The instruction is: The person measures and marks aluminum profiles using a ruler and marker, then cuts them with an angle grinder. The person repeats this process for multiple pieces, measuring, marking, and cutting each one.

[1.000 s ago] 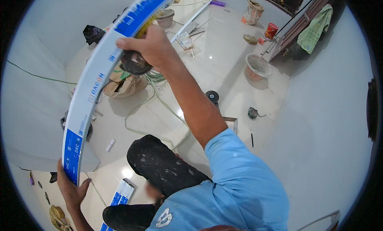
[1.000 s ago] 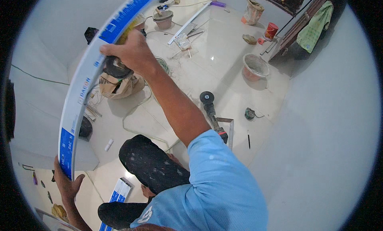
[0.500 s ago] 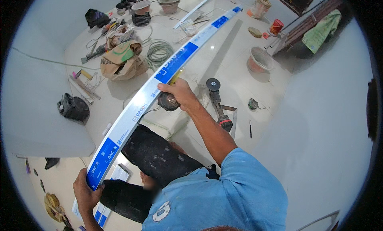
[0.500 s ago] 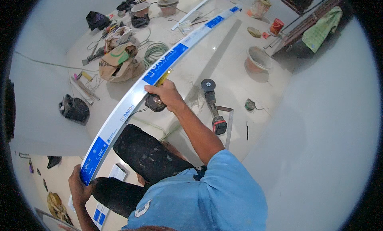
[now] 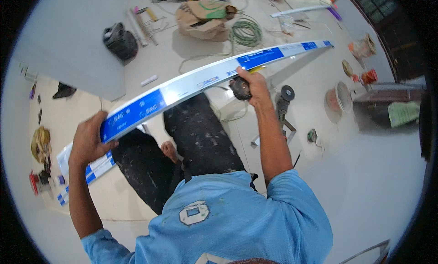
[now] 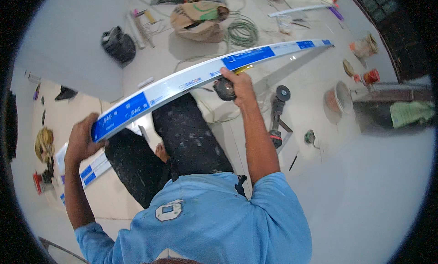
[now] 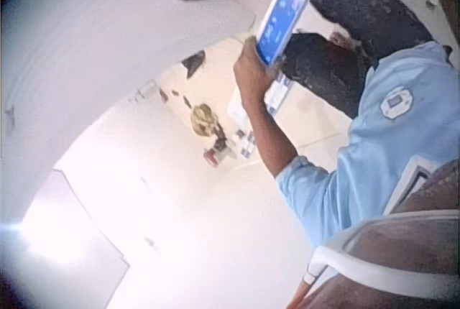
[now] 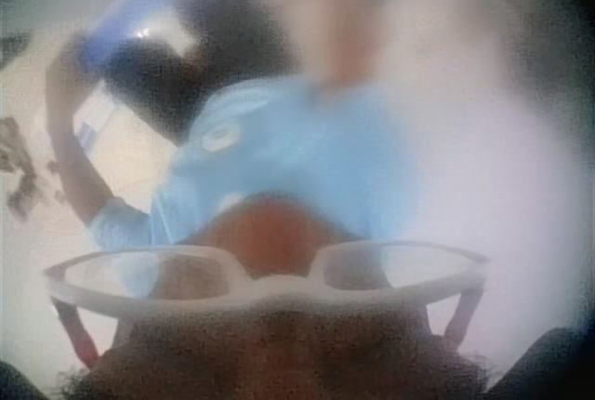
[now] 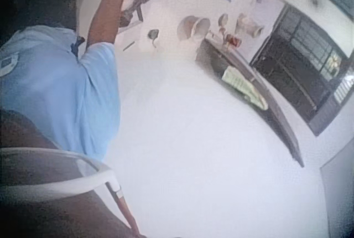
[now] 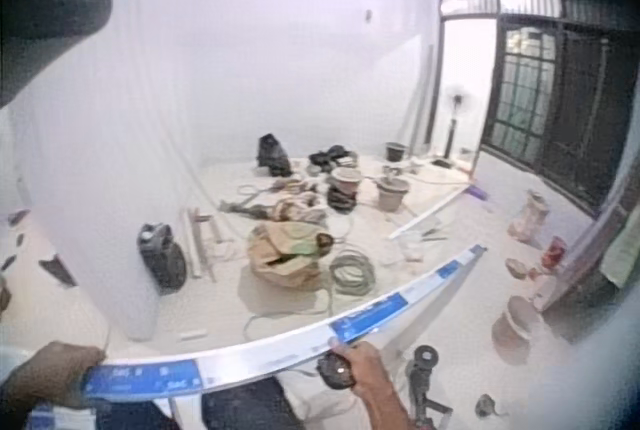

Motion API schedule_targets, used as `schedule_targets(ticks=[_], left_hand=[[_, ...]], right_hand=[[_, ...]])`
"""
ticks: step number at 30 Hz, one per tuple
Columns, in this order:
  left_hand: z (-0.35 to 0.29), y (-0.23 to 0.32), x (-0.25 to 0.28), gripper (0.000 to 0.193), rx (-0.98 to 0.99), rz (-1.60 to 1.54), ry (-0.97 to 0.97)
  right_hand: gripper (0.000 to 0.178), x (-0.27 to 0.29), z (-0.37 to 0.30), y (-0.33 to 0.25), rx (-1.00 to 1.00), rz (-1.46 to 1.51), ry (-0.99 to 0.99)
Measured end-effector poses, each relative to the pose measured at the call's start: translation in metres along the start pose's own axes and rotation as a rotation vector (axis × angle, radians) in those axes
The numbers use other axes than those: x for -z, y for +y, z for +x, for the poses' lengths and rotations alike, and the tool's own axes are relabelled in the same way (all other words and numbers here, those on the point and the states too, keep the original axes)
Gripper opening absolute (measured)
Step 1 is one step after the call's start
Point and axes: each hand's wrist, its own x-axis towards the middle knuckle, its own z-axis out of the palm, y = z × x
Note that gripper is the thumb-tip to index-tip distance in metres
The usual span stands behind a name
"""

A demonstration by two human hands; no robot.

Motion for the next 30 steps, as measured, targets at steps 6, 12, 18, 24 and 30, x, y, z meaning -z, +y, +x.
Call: schedule_targets(ticks=[6, 12, 18, 24, 30], left_hand=[[-0.002, -0.002, 0.001, 0.082, 0.106, 0.039, -0.058], [-0.025, -0.007, -0.026, 0.075, 0.152, 0.045, -0.049], [-0.039, -0.007, -0.048, 0.069, 0.228, 0.039, -0.082], [-0.057, 0.043, -0.075, 0.064, 0.125, -0.283, 0.496], [-0.045, 0.079, -0.071, 0.031, 0.549, -1.127, 0.817]], right_hand=[[0.038, 0.061, 0.004, -0.049, -0.166, -0.733, -0.191], [0.027, 0.124, -0.018, -0.153, -0.281, -1.111, -0.289], [0.027, 0.019, -0.040, -0.151, -0.098, -1.266, -0.503], [0.033, -0.197, -0.089, -0.071, 0.171, -1.565, -0.841], [0.041, -0.310, -0.123, -0.006, 0.550, -1.633, -1.088]])
